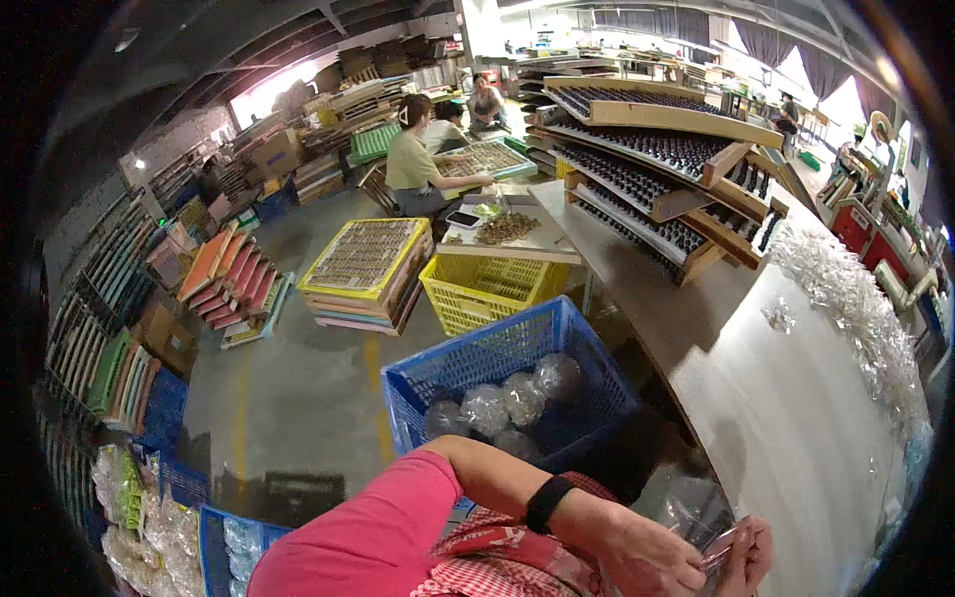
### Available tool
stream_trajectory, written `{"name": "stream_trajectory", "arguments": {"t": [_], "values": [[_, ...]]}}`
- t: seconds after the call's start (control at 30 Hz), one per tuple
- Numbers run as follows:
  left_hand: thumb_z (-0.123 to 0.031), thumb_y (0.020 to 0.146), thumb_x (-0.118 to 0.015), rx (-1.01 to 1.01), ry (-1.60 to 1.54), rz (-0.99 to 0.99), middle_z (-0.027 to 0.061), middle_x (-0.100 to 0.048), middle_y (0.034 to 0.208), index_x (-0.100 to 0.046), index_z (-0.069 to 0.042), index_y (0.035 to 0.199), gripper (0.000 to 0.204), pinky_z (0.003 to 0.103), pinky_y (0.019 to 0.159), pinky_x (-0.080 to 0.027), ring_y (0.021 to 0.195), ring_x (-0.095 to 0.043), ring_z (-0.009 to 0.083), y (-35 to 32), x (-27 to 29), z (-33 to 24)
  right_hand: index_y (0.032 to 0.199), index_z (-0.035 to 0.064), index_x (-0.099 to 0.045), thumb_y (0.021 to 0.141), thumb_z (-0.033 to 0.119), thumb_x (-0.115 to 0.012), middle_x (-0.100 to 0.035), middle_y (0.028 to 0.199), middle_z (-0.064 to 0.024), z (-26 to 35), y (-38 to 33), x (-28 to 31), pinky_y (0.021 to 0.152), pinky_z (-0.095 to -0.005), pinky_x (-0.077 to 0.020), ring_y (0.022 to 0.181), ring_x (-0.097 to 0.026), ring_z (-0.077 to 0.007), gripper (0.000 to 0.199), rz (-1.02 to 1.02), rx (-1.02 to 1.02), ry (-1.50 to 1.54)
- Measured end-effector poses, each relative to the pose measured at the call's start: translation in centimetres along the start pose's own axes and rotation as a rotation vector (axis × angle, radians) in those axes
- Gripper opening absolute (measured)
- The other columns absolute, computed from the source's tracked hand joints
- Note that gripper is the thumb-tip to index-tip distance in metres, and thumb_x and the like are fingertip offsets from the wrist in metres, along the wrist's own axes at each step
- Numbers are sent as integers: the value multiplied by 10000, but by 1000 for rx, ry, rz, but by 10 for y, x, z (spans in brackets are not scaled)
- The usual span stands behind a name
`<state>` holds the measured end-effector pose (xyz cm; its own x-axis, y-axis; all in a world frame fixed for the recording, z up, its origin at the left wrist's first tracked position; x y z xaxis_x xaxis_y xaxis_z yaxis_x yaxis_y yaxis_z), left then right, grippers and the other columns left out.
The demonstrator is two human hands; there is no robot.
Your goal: Packing small gold-colored metal components into individual plastic bags and then into a larger bag.
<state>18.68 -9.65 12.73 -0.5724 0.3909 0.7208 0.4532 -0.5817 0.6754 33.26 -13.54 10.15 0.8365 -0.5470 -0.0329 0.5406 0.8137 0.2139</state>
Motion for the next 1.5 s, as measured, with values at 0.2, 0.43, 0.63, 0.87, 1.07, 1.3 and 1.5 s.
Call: {"name": "stream_trajectory", "arguments": {"t": [0.2,0.43,0.63,0.87,1.07,1.3,1.5], "values": [[-183,847,-560,69,-204,299,49,-621,793,-594,-74,677,205,415,715,-503,806,-616,252,-21,-86,-27,1142,45,-581,1027,235,-480,-488,712,19,-8,8,53,434,-185,-280,537,-374,-15,244,-528,125,-210],[-224,846,-587,212,-378,586,62,-658,832,-643,-60,713,218,432,692,-491,802,-627,257,-54,-96,31,1264,38,-562,1031,261,-439,-628,1177,-205,11,-36,24,846,-465,-521,1051,-631,-372,345,-241,139,-529],[-258,845,-611,309,-550,819,73,-690,865,-686,-48,745,245,446,673,-481,798,-637,262,-82,-181,22,1116,-7,-626,958,78,-525,-633,1099,-175,25,-63,-78,828,-425,-526,999,-622,-363,206,407,570,-835],[-303,840,-627,365,-695,896,95,-710,875,-719,-38,772,288,454,672,-483,807,-647,279,-113,-257,-20,1149,24,-640,948,84,-540,-613,1212,-173,-71,-128,-35,898,-464,-492,1074,-598,-374,232,438,230,-734],[-366,827,-630,241,-765,684,137,-706,842,-731,-33,791,350,449,706,-508,840,-656,320,-101,-280,-45,1138,22,-645,939,95,-557,-620,1190,-172,-87,-160,-10,883,-457,-495,1055,-604,-365,229,377,169,-743],[-396,832,-623,212,-791,573,157,-701,833,-734,-32,817,381,445,727,-516,855,-656,335,-92,-285,-55,1125,20,-651,928,109,-577,-629,1166,-170,-106,-180,11,865,-448,-497,1033,-610,-354,228,325,137,-758],[-392,856,-604,262,-812,571,154,-695,848,-728,-36,852,377,442,733,-505,852,-647,322,-81,-298,-62,1114,19,-656,919,120,-594,-636,1144,-168,-120,-197,24,851,-440,-500,1014,-616,-344,228,281,113,-771]]}}
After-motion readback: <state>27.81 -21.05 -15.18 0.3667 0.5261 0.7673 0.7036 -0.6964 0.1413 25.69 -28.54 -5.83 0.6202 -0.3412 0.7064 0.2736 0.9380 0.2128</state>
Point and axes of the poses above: each hand's wrist, its own y-axis towards the middle knuckle, its own x-axis out of the back of the hand, z = x × y, the point moved 6 cm from there along y, towards the middle knuckle
